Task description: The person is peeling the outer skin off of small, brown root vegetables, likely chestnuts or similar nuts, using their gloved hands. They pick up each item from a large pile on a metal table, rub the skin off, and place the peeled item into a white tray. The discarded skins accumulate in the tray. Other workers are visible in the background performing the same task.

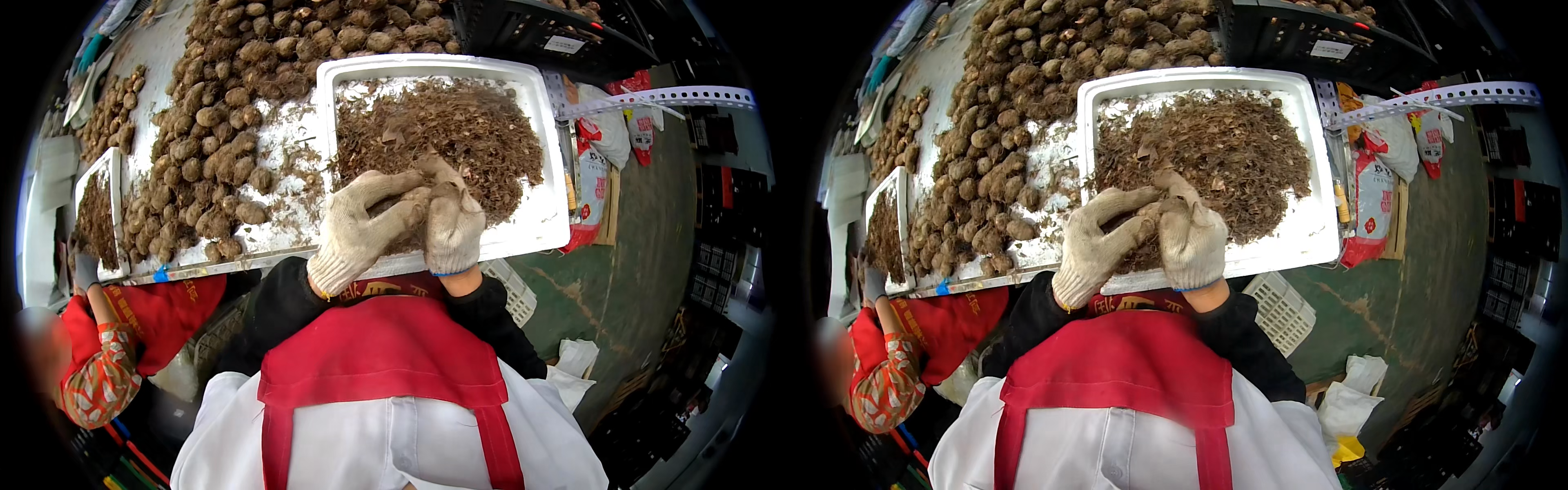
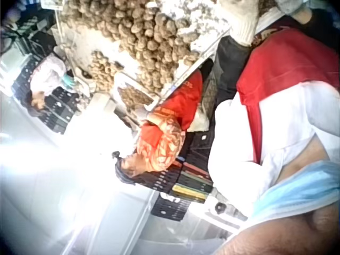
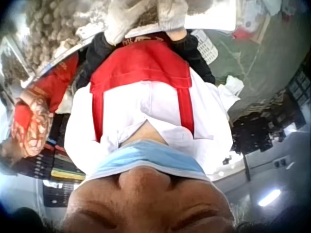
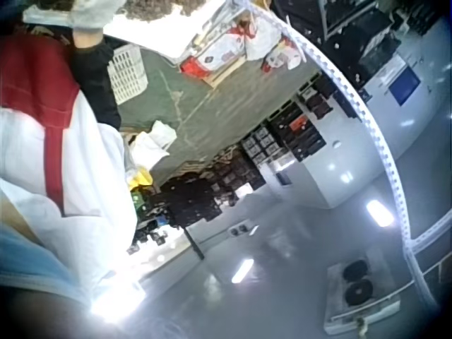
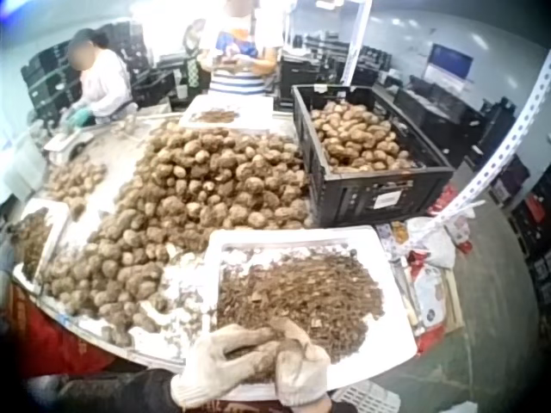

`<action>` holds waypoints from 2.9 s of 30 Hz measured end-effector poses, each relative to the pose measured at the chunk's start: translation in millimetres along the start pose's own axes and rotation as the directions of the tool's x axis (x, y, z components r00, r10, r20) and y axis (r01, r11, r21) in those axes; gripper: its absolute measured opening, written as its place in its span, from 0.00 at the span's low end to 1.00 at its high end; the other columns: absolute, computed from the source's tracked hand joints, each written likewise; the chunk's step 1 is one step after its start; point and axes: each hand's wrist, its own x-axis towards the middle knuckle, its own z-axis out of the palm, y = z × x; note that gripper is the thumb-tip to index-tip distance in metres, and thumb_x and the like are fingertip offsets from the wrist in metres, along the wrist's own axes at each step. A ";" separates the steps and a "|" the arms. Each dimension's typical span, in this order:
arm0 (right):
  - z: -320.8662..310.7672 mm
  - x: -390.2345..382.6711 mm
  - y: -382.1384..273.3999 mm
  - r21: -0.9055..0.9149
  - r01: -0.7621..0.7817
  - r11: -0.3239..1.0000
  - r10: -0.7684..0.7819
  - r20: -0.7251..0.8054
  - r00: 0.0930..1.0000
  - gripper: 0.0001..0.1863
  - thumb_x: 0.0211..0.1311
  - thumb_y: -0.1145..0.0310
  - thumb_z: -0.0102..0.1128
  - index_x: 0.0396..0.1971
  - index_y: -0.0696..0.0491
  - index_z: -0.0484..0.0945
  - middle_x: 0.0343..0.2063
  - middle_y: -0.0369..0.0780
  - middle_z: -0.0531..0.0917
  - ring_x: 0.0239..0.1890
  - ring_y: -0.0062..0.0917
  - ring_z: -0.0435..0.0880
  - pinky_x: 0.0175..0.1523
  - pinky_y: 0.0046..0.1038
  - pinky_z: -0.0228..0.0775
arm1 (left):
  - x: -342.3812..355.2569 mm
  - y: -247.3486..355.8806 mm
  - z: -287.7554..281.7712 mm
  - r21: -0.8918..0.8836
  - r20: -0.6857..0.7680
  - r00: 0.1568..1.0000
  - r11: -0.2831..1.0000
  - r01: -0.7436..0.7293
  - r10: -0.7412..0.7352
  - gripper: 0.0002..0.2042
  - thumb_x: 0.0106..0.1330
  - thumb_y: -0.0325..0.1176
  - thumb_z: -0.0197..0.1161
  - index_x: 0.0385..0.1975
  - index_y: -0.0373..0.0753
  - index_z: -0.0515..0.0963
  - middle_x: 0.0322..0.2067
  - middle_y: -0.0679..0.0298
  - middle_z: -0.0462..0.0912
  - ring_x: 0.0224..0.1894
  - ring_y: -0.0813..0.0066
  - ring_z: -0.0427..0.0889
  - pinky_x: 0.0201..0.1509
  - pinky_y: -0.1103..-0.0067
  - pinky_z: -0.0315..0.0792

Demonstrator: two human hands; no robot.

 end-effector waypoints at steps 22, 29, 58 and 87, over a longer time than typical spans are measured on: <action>1.2 -5.0 3.4 -0.329 0.275 0.903 -0.284 0.022 0.959 0.20 0.66 0.63 0.55 0.52 0.59 0.77 0.30 0.42 0.86 0.32 0.35 0.85 0.40 0.29 0.76 | -1.5 11.0 -20.6 -0.243 0.172 0.941 0.913 0.327 -0.291 0.16 0.63 0.30 0.61 0.47 0.27 0.80 0.38 0.61 0.85 0.37 0.79 0.81 0.41 0.81 0.75; 13.0 -4.8 -9.9 -0.124 0.236 0.964 -0.240 -0.021 0.971 0.22 0.71 0.60 0.51 0.52 0.65 0.76 0.35 0.41 0.86 0.34 0.24 0.85 0.40 0.26 0.75 | -9.8 -0.2 -26.8 -0.539 0.272 0.900 0.721 0.437 -0.342 0.17 0.67 0.28 0.54 0.53 0.25 0.74 0.36 0.55 0.84 0.32 0.77 0.85 0.36 0.82 0.82; 18.4 1.9 -22.1 -0.445 -0.048 0.894 0.064 0.022 0.998 0.19 0.72 0.59 0.48 0.47 0.58 0.80 0.34 0.43 0.86 0.36 0.32 0.85 0.44 0.28 0.75 | -11.6 -25.1 -34.2 -0.490 0.288 0.898 0.754 0.437 -0.333 0.22 0.75 0.41 0.56 0.58 0.29 0.71 0.42 0.55 0.81 0.39 0.72 0.85 0.42 0.78 0.80; 7.3 -22.9 -21.4 -0.755 -0.073 0.652 0.061 -0.043 0.997 0.16 0.68 0.63 0.56 0.54 0.46 0.75 0.42 0.45 0.83 0.43 0.44 0.83 0.46 0.41 0.77 | 267.8 -59.2 -134.6 0.769 -0.026 0.998 0.637 0.052 -0.051 0.24 0.66 0.43 0.64 0.58 0.38 0.75 0.56 0.51 0.79 0.55 0.54 0.81 0.60 0.68 0.75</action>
